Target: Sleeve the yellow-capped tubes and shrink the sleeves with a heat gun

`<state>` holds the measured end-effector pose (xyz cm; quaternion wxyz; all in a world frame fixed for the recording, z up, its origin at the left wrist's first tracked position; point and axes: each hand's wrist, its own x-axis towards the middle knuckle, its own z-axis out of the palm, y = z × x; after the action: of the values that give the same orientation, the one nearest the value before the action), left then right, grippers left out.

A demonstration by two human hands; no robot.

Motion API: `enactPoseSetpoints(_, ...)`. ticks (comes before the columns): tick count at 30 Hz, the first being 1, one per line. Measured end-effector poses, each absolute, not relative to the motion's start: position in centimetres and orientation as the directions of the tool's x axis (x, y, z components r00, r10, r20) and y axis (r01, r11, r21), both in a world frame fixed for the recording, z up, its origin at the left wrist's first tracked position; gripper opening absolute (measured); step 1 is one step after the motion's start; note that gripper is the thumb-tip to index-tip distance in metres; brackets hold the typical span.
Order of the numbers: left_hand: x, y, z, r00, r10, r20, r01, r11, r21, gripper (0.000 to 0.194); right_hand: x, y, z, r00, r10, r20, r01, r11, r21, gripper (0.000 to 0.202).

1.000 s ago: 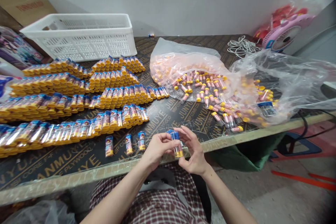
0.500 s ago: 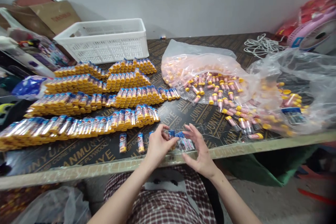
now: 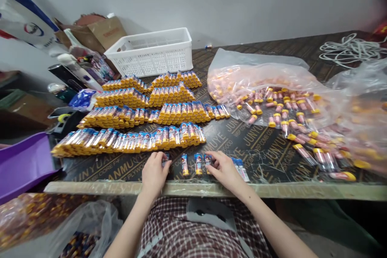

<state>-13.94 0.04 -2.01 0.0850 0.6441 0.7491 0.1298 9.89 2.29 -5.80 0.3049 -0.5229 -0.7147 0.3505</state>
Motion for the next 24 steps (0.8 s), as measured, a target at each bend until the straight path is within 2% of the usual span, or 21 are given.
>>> enactPoseSetpoints(5, -14.1, -0.1, -3.6, -0.157, 0.985, -0.070, 0.771, 0.166, 0.615, 0.014, 7.2, 2.1, -5.5, -0.306, 0.951, 0.032, 0.499, 0.189, -0.846, 0.035)
enactPoseSetpoints(8, -14.4, 0.0, -3.7, -0.166, 0.981, -0.097, 0.674, 0.185, 0.715, 0.016, 5.1, 2.0, -5.4, -0.312, 0.950, 0.033, 0.467, 0.184, -0.865, 0.035)
enactPoseSetpoints(10, -15.1, 0.0, -3.6, -0.172, 0.980, -0.099, 0.646, 0.188, 0.739, 0.016, 3.7, 2.1, -5.3, -0.311, 0.950, 0.035, 0.455, 0.181, -0.872, 0.034)
enactPoseSetpoints(17, -19.0, 0.0, -2.7, -0.268, 0.959, -0.096, 0.728, 0.266, 0.632, 0.018, -1.3, 2.7, -5.5, -0.393, 0.917, 0.065, 0.419, 0.242, -0.875, 0.032)
enactPoseSetpoints(21, -20.7, -0.4, -1.7, -0.341, 0.938, -0.061, 0.803, 0.324, 0.499, 0.029, -3.7, 1.9, -5.0, -0.428, 0.896, 0.118, 0.395, 0.303, -0.867, 0.033)
enactPoseSetpoints(24, -22.5, -0.9, -2.0, -0.449, 0.888, -0.096, 0.798, 0.447, 0.404, 0.035, -4.0, 1.2, -3.8, -0.549, 0.818, 0.171, 0.382, 0.428, -0.819, 0.036)
